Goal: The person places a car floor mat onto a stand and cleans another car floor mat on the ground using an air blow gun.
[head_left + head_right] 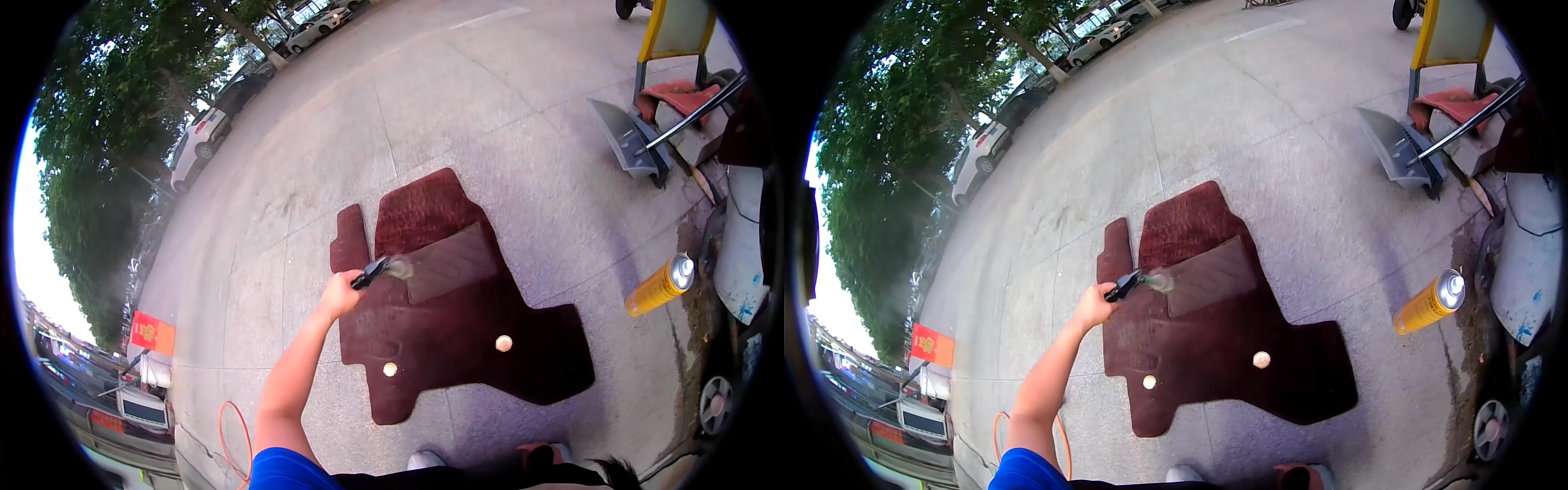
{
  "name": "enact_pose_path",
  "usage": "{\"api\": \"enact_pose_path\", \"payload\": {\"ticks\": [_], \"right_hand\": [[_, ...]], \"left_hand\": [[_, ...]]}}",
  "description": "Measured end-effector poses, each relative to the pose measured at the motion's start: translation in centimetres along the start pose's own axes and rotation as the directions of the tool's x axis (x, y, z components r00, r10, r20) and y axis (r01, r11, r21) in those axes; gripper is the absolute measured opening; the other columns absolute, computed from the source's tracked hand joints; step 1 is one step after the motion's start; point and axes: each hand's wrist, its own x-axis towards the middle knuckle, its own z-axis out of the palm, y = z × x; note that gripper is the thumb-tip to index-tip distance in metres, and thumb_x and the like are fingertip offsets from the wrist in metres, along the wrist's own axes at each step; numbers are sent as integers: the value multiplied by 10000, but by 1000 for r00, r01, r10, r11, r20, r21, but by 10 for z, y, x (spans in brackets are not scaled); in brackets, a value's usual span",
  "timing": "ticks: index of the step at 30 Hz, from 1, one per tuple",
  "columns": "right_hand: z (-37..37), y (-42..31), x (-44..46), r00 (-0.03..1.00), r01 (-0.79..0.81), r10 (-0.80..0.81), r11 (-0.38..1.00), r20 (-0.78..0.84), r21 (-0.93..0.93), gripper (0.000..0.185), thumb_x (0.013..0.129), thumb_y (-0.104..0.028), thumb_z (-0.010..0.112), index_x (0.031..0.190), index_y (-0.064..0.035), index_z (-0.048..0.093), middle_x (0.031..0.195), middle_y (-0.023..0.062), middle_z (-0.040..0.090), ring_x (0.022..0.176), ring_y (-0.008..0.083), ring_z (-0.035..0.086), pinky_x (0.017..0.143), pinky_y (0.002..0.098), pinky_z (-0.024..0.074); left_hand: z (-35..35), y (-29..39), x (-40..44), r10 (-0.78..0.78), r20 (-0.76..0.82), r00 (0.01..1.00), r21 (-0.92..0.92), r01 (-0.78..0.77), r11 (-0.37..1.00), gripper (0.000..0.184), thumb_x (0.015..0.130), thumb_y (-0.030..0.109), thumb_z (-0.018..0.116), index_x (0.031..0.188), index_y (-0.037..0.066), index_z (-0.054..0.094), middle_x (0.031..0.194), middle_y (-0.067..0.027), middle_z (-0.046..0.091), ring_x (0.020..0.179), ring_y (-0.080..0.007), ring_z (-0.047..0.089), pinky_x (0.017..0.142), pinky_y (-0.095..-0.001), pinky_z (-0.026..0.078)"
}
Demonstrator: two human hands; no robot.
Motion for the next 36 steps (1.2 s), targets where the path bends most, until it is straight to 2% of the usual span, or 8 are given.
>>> {"api": "enact_pose_path", "payload": {"ticks": [6, 11, 18, 21, 25, 29, 30, 36], "right_hand": [[5, -3, -12, 1000, 23, -24, 1000, -18, -14, 227, 790, -62, 601, 1001, -116, 665, 783, 90, 651, 757, 275, 634, 716, 363, 510], [12, -2, -55, 997, 67, -69, 997, -37, -47, 217, 792, -63, 598, 990, -114, 668, 783, 92, 652, 761, 274, 635, 720, 363, 509], [6, -40, -73, 986, 48, -61, 995, -156, -87, 166, 832, -81, 548, 925, -104, 683, 778, 100, 662, 772, 264, 636, 749, 354, 499], [-6, -39, -69, 961, -256, 238, 958, 139, 131, 168, 848, -104, 532, 929, -106, 680, 768, 96, 657, 758, 262, 635, 753, 353, 491], [18, 2, -78, 997, -81, 82, 996, -4, 47, 173, 847, -111, 531, 947, -93, 670, 762, 94, 653, 750, 263, 635, 761, 356, 485], [24, 26, -84, 975, -160, 153, 987, 158, 29, 187, 834, -94, 548, 986, -71, 653, 772, 89, 652, 761, 273, 638, 752, 362, 490], [29, 34, -87, 978, -142, 141, 990, 152, 0, 197, 827, -87, 552, 998, -66, 649, 775, 84, 653, 764, 276, 639, 750, 364, 491], [21, 18, -83, 992, -89, 93, 995, 83, -46, 179, 820, -86, 573, 976, -79, 661, 773, 93, 653, 769, 278, 642, 726, 362, 495]], "left_hand": [[-13, -96, 0, -210, -122, 970, 143, 227, 963, 300, 718, 104, 614, 998, 136, 717, 861, -204, 680, 871, -363, 673, 768, -445, 527], [-19, -51, -11, -188, -101, 977, 507, 213, 835, 317, 833, 401, 624, 1054, 191, 709, 962, -180, 690, 932, -373, 655, 817, -478, 528], [-14, 24, -17, -146, 89, 985, -75, 152, 985, 338, 751, 125, 636, 1084, 134, 687, 797, -173, 692, 683, -284, 691, 673, -383, 538], [-11, 0, -15, -138, 50, 989, 116, 131, 985, 318, 731, 106, 637, 1043, 94, 698, 770, -166, 685, 644, -248, 683, 648, -359, 533], [-21, -47, -10, -225, -11, 974, 321, 217, 922, 318, 746, 109, 607, 1047, 124, 709, 869, -194, 694, 830, -326, 685, 738, -403, 527], [-20, -18, -16, -223, -38, 974, 510, 211, 834, 341, 767, 129, 598, 1092, 144, 698, 956, -209, 688, 948, -379, 644, 813, -445, 506], [-13, -22, -15, -67, -96, 993, 450, 103, 887, 328, 785, 151, 620, 1106, 130, 687, 880, -197, 696, 852, -343, 684, 747, -424, 527], [-12, 51, -29, -82, 132, 988, -21, 85, 996, 330, 758, 63, 596, 1074, 98, 683, 720, -154, 670, 581, -235, 663, 574, -354, 514]]}}
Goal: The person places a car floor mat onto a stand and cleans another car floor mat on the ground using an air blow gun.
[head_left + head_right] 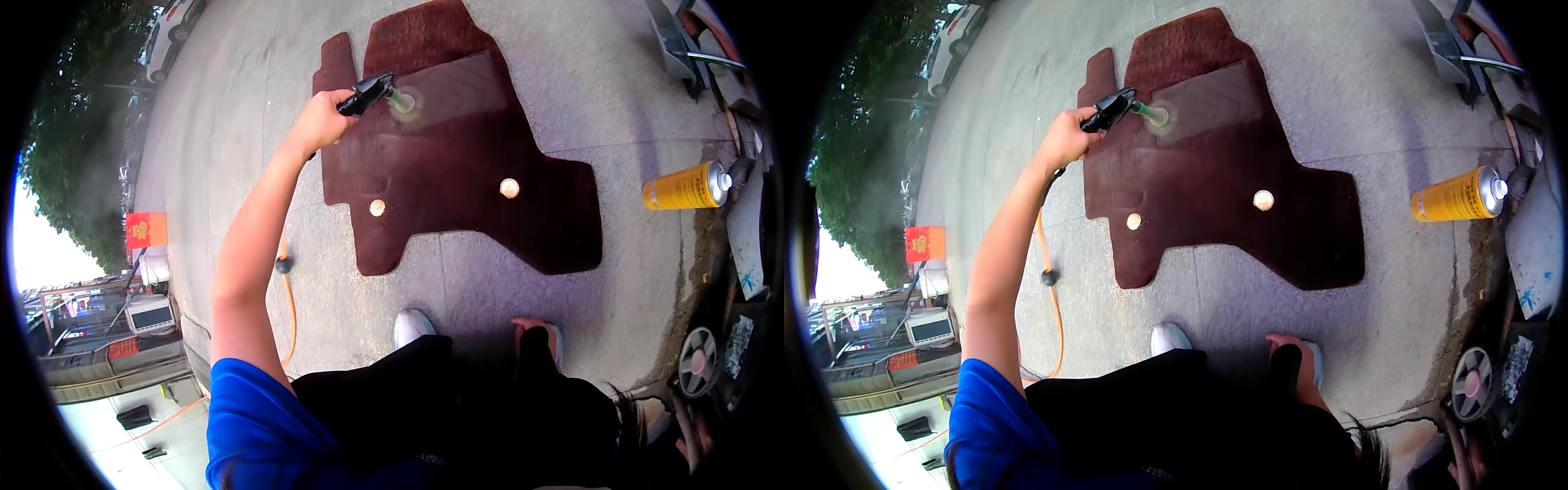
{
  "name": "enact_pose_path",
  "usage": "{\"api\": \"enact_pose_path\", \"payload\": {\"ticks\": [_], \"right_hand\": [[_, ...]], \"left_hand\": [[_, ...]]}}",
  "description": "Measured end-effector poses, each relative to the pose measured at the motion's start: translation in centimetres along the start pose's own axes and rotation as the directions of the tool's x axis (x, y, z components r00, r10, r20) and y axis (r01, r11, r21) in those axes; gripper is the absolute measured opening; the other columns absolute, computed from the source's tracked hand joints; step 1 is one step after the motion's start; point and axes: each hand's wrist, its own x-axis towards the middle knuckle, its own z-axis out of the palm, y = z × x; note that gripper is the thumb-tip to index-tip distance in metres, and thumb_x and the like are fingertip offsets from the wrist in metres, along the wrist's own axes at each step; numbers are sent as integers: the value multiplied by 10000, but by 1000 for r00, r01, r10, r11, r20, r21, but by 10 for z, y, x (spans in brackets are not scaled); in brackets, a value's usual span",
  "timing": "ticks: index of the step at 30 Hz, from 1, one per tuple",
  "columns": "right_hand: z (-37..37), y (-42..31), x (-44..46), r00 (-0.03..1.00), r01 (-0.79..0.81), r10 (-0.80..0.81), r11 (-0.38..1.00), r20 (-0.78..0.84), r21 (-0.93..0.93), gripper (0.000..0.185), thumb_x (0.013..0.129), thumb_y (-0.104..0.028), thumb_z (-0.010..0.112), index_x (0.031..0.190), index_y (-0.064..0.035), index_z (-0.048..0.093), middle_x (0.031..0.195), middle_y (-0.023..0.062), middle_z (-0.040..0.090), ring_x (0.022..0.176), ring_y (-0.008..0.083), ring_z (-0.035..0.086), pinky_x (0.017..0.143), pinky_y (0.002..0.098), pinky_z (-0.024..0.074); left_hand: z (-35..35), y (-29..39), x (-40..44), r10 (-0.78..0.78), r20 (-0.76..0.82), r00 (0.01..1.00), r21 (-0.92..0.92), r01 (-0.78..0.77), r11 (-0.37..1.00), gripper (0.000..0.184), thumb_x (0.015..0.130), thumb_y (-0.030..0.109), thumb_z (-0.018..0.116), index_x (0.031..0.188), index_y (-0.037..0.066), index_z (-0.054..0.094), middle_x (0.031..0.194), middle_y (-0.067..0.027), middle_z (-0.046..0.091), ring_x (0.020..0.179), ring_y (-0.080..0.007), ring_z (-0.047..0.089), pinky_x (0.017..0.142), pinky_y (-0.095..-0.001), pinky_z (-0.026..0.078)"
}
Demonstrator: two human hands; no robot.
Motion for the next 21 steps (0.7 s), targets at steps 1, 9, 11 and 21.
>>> {"api": "enact_pose_path", "payload": {"ticks": [1, 9, 11, 21], "right_hand": [[-3, -3, 4, 1000, 1, -1, 1000, -6, -18, 174, 824, -92, 573, 972, -82, 663, 770, 94, 652, 766, 275, 642, 722, 361, 495], [-1, 9, -1, 994, -15, -12, 970, 110, 244, 162, 819, -74, 599, 959, -115, 670, 763, 113, 647, 729, 306, 637, 695, 381, 503], [9, 12, -3, 999, 39, -41, 996, 23, 85, 170, 812, -65, 608, 961, -118, 671, 762, 111, 646, 718, 305, 637, 690, 381, 505], [28, 51, -8, 997, -79, 77, 981, 15, 178, 169, 827, -80, 582, 966, -113, 671, 778, 92, 650, 759, 270, 646, 698, 349, 504]], "left_hand": [[0, -3, 0, 0, 0, 1000, 0, 0, 1000, 330, 758, 63, 596, 1074, 98, 683, 720, -154, 670, 581, -235, 663, 574, -354, 514], [-18, -98, -3, -236, -60, 970, 404, 240, 883, 388, 724, 42, 545, 1067, 126, 706, 809, -176, 694, 748, -314, 687, 692, -407, 521], [-16, -113, -4, -242, -105, 965, 450, 263, 853, 389, 734, 46, 542, 1077, 133, 703, 829, -185, 693, 785, -326, 685, 719, -412, 519], [3, 5, -16, 7, -9, 1000, 9, -7, 1000, 288, 769, 52, 631, 1055, 49, 668, 657, -66, 608, 493, -129, 572, 495, -312, 471]]}}
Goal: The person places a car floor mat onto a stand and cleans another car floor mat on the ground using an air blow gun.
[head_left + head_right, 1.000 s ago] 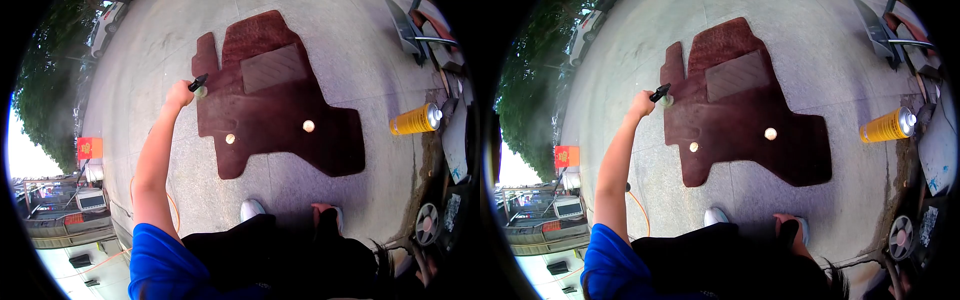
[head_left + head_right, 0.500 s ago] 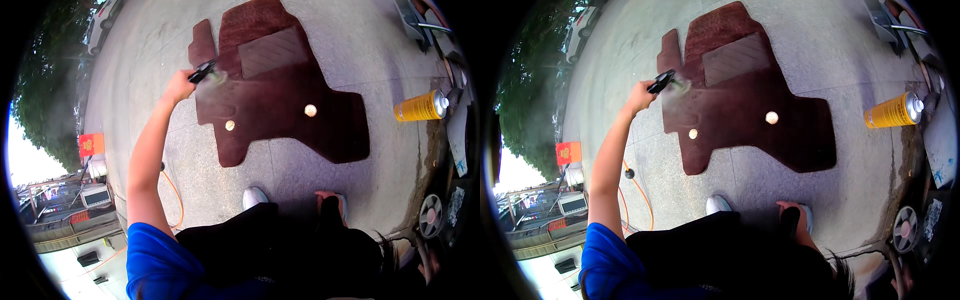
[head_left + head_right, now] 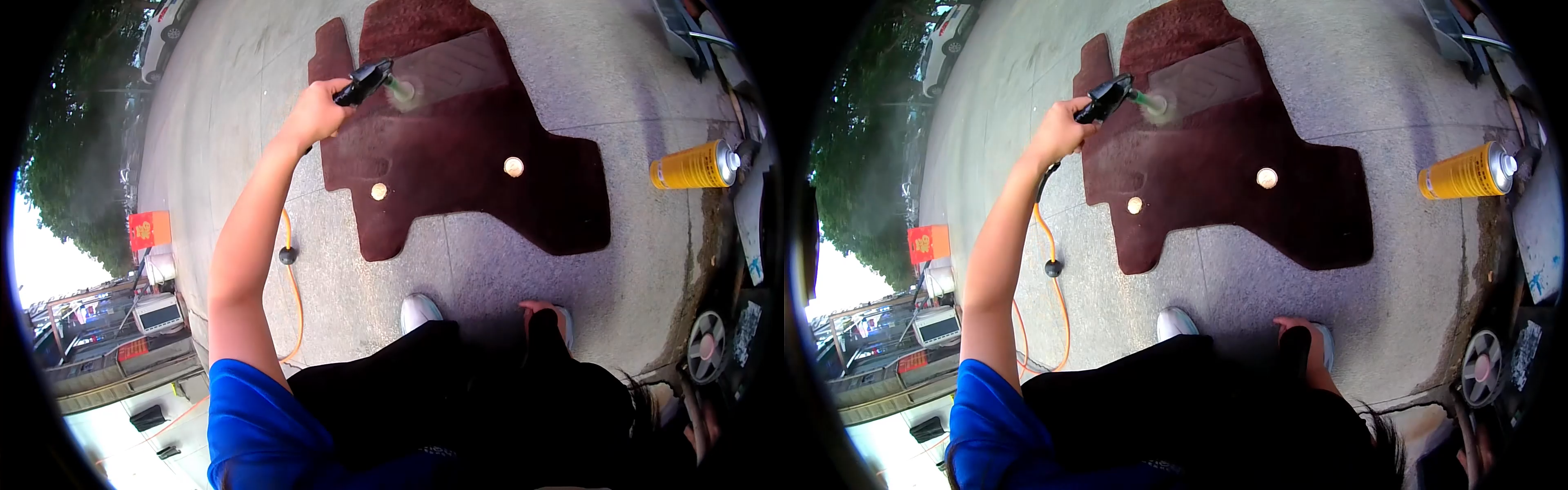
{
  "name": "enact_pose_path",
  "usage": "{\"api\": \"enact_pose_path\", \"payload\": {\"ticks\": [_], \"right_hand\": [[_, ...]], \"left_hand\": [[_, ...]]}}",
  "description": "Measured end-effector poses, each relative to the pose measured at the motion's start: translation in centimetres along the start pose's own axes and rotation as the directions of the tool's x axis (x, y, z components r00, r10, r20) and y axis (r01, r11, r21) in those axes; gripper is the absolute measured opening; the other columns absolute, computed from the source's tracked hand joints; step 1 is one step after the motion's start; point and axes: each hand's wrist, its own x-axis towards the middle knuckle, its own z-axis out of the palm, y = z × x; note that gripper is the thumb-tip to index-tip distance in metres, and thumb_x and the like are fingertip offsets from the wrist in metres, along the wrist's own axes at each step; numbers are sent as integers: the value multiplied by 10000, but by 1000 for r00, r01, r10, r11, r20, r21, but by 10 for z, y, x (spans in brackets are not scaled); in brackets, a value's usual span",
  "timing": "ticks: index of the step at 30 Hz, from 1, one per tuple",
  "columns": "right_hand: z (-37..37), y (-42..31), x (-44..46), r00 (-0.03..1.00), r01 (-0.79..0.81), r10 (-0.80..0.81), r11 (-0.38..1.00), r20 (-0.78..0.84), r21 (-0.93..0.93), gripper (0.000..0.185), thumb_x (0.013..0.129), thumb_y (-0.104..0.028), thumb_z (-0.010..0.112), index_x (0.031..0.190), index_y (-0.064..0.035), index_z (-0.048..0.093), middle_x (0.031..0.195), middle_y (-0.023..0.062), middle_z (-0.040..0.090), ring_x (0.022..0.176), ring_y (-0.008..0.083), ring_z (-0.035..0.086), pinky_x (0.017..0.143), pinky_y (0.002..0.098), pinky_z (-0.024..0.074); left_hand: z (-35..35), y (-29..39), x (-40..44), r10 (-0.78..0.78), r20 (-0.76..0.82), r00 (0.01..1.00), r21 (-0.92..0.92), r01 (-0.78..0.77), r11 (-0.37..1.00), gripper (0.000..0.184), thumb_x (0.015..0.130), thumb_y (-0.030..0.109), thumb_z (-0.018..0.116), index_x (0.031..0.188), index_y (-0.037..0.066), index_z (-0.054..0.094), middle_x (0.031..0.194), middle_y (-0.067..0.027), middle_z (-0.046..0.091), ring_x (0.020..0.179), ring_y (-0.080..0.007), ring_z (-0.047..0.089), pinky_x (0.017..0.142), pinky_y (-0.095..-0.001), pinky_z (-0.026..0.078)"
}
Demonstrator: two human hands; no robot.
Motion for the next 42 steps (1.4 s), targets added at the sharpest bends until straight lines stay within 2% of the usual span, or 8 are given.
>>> {"api": "enact_pose_path", "payload": {"ticks": [7, 9, 13, 20, 26, 30, 38, 42], "right_hand": [[-1, -14, 0, 998, 51, -47, 990, 35, -134, 163, 840, -90, 564, 978, -80, 651, 780, 88, 644, 730, 268, 635, 702, 350, 501], [7, 9, 0, 994, 110, -105, 983, 38, -149, 172, 849, -93, 555, 994, -73, 646, 776, 92, 644, 741, 275, 637, 708, 350, 499], [-12, -35, 1, 995, 14, -15, 1000, 97, 10, 167, 854, -108, 552, 986, -75, 649, 784, 95, 651, 755, 284, 641, 711, 353, 498], [-5, -23, -1, 999, 36, -37, 999, -14, -26, 190, 850, -102, 560, 1008, -87, 663, 776, 80, 647, 753, 256, 641, 708, 344, 496], [-15, -64, -6, 998, 10, -3, 992, -59, 127, 188, 826, -104, 599, 1003, -84, 657, 791, 106, 653, 761, 281, 641, 703, 359, 499], [-27, -95, -8, 999, 9, -5, 995, -43, 95, 177, 828, -85, 582, 991, -85, 653, 830, 88, 661, 797, 270, 640, 729, 364, 499], [-37, -103, -2, 992, 126, -127, 986, -2, -107, 217, 836, -95, 561, 1035, -79, 645, 827, 80, 646, 820, 252, 626, 762, 348, 484], [-38, -109, -5, 991, 128, -129, 991, -22, -44, 229, 860, -91, 532, 1065, -88, 635, 799, 63, 625, 793, 238, 611, 777, 335, 477]], "left_hand": [[-12, -60, -3, -61, 14, 998, 312, 54, 948, 360, 715, 21, 555, 1040, 77, 700, 686, -167, 655, 566, -248, 648, 571, -374, 502], [-17, -70, -5, -347, -12, 938, 421, 320, 849, 370, 728, 22, 550, 1059, 95, 699, 723, -174, 673, 602, -264, 662, 583, -373, 506], [-11, -78, -9, -148, -73, 986, 546, 164, 821, 370, 749, 36, 561, 1089, 95, 695, 735, -176, 677, 584, -257, 661, 580, -376, 508], [-6, -6, -24, -26, 56, 998, -124, 33, 992, 110, 782, 2, 624, 890, 19, 619, 586, 0, 520, 440, -96, 482, 408, -268, 360], [-15, -39, -23, -339, 89, 937, 374, 284, 883, 297, 764, -7, 540, 1019, 46, 683, 664, -129, 638, 495, -210, 618, 489, -349, 472], [-6, -62, -17, -197, -28, 980, 561, 178, 808, 347, 771, 8, 502, 1060, 59, 686, 734, -187, 676, 596, -290, 678, 596, -388, 520], [24, 43, -16, 13, 45, 999, 37, -14, 999, 319, 755, 14, 585, 1058, 67, 671, 732, -184, 662, 570, -293, 649, 631, -369, 515], [43, 70, -10, 223, 64, 973, 103, -229, 968, 304, 752, -1, 599, 1049, 44, 650, 671, -137, 625, 529, -205, 628, 565, -349, 495]]}}
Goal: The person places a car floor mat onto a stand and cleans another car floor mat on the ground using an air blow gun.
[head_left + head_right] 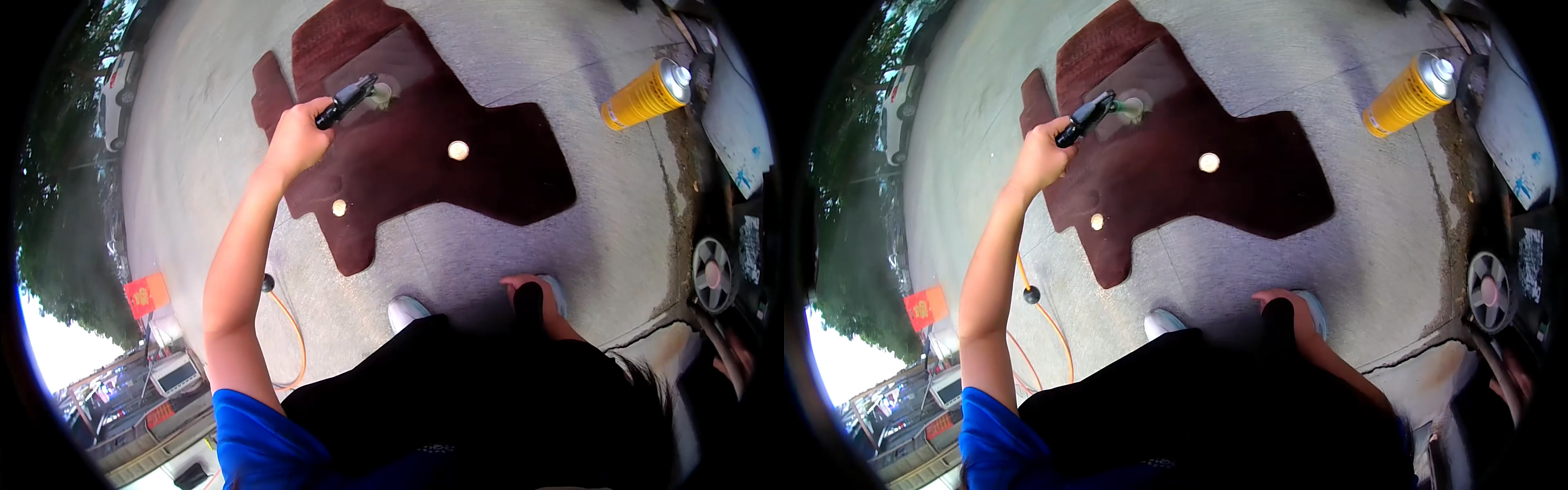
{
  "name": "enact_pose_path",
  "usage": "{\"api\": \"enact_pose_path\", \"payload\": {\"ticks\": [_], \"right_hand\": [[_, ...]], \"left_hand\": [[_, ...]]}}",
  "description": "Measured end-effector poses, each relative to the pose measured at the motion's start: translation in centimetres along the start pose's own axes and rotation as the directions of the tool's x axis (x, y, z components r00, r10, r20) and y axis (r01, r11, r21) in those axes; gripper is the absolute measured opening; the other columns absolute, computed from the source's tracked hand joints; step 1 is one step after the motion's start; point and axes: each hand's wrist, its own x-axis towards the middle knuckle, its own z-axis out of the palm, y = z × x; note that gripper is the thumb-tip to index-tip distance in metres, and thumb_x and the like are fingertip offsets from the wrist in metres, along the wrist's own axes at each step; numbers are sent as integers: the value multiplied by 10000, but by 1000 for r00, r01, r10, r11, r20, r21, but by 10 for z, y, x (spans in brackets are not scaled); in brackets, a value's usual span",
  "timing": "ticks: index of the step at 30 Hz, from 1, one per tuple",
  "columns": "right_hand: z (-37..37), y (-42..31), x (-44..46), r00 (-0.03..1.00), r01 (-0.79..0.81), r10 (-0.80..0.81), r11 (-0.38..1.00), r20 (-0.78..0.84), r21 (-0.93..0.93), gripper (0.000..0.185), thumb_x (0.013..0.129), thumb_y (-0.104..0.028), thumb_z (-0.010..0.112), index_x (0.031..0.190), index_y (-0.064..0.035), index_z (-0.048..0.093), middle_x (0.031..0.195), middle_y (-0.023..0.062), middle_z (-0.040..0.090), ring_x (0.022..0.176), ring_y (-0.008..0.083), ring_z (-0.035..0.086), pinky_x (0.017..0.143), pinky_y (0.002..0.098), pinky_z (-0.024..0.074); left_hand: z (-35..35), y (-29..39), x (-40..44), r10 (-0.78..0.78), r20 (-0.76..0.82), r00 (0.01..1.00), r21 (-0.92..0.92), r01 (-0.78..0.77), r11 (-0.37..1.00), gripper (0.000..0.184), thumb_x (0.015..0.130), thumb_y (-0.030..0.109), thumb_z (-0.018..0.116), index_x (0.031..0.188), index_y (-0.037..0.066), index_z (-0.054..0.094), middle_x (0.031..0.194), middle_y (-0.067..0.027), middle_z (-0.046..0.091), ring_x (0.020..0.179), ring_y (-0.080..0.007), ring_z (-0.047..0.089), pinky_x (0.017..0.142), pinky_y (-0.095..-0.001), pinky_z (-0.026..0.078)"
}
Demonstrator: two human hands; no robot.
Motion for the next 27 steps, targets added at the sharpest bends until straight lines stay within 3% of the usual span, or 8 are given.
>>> {"api": "enact_pose_path", "payload": {"ticks": [2, 4, 6, 11, 13, 22, 25, 27], "right_hand": [[-3, 1, 1, 997, -60, 58, 998, 59, 27, 231, 867, -91, 523, 1070, -92, 633, 796, 60, 620, 789, 236, 607, 783, 334, 476], [-5, 2, 1, 986, -120, 113, 991, 123, 51, 234, 873, -90, 515, 1076, -96, 631, 794, 57, 616, 784, 235, 603, 789, 333, 476], [-5, 0, 1, 997, 58, -57, 998, 50, -14, 227, 877, -102, 512, 1068, -99, 635, 806, 57, 624, 812, 241, 614, 794, 343, 480], [-3, 3, 0, 998, 69, -69, 997, -8, -43, 236, 871, -117, 525, 1071, -93, 647, 910, 90, 666, 898, 272, 635, 818, 359, 489], [-3, 4, -1, 997, 71, -73, 996, -33, -56, 241, 869, -120, 530, 1075, -88, 651, 953, 104, 676, 923, 284, 639, 825, 365, 492], [-6, 2, 0, 998, 6, -4, 999, 57, -37, 249, 894, -118, 518, 1095, -94, 664, 994, 119, 676, 920, 285, 640, 835, 358, 498], [-6, -4, -2, 1000, -16, 16, 999, 21, 29, 251, 893, -131, 530, 1094, -94, 675, 1007, 108, 681, 930, 261, 641, 860, 343, 488], [-7, -6, -3, 993, -119, 117, 960, 21, 254, 246, 908, -149, 530, 1086, -93, 691, 1024, 97, 684, 942, 231, 633, 893, 325, 468]], "left_hand": [[7, 15, 6, 43, 2, 999, -10, -43, 999, 306, 754, -10, 588, 1051, 39, 647, 667, -144, 622, 539, -210, 634, 563, -352, 494], [13, 30, 11, 88, -1, 996, -100, -87, 991, 186, 799, 12, 610, 984, 11, 621, 594, -49, 540, 448, -125, 562, 451, -302, 446], [20, 40, 22, 121, 19, 992, -101, -119, 988, 189, 795, 9, 608, 984, 8, 618, 595, -54, 540, 455, -131, 569, 459, -306, 451], [33, 52, 36, 235, 27, 972, -71, -232, 970, 192, 781, 0, 606, 973, 1, 609, 597, -60, 540, 490, -148, 594, 485, -314, 458], [29, 63, 29, 233, 39, 972, 45, -235, 971, 310, 721, -4, 585, 1021, 39, 649, 735, -187, 628, 699, -302, 653, 679, -388, 495], [42, 122, -13, 257, 221, 941, -172, -222, 960, 242, 729, 4, 596, 967, 19, 636, 742, -201, 612, 675, -316, 595, 678, -377, 473], [56, 143, -22, 373, 249, 894, -162, -341, 926, 300, 747, 44, 635, 1045, 62, 671, 783, -210, 642, 752, -364, 641, 689, -404, 487], [73, 152, -21, 418, 196, 887, -132, -399, 908, 370, 749, 30, 610, 1108, 89, 676, 797, -220, 648, 760, -384, 645, 707, -429, 503]]}}
